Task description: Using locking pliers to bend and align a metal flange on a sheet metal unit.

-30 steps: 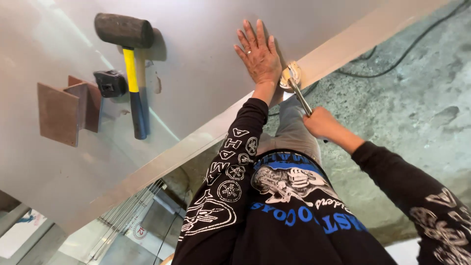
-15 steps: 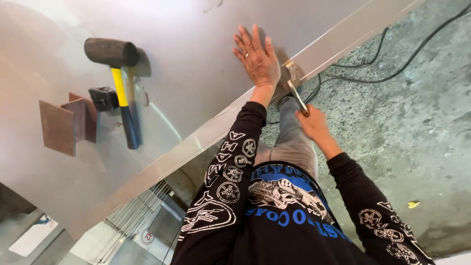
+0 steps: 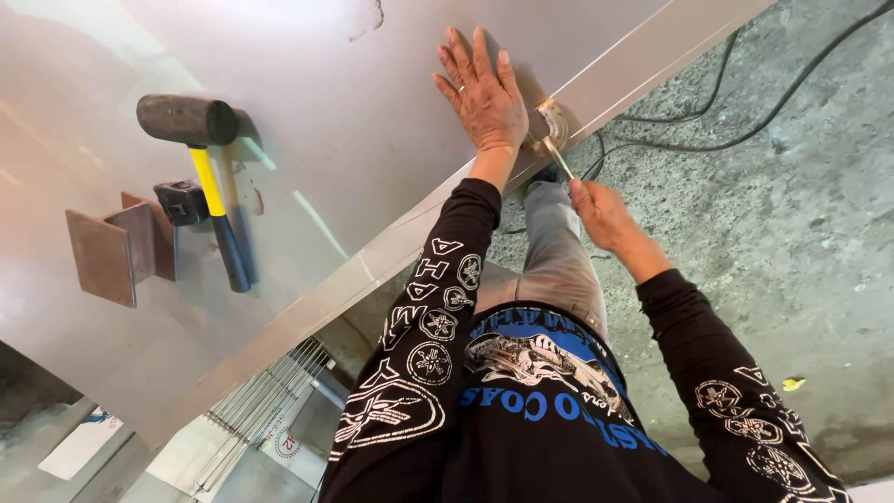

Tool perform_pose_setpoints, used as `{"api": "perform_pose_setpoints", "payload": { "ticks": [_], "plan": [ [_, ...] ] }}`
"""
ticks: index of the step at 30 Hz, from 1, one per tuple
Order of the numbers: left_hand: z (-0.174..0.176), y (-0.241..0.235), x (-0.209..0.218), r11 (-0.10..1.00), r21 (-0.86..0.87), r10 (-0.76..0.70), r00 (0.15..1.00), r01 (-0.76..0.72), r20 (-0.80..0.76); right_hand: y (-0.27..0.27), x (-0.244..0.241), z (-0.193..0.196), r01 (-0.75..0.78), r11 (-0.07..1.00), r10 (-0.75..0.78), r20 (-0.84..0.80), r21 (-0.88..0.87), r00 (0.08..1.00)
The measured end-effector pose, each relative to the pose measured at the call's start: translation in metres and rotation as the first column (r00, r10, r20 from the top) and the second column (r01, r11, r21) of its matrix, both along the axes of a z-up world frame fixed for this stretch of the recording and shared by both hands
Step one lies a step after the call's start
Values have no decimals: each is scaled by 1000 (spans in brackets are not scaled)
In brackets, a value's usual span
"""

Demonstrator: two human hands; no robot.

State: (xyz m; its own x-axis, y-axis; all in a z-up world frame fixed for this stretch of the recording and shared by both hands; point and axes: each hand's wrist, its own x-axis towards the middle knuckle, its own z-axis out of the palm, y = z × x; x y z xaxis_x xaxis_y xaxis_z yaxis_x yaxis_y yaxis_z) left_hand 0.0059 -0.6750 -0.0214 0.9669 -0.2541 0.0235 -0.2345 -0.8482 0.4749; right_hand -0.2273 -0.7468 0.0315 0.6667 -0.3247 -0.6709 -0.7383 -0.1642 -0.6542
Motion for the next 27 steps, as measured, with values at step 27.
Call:
{"api": "perform_pose_setpoints", "payload": {
  "ticks": [27],
  "plan": [
    [37,-1,19,992,101,-54,982,73,-179,-11,39,37,-160,987,158,-221,13,962]
  ]
}}
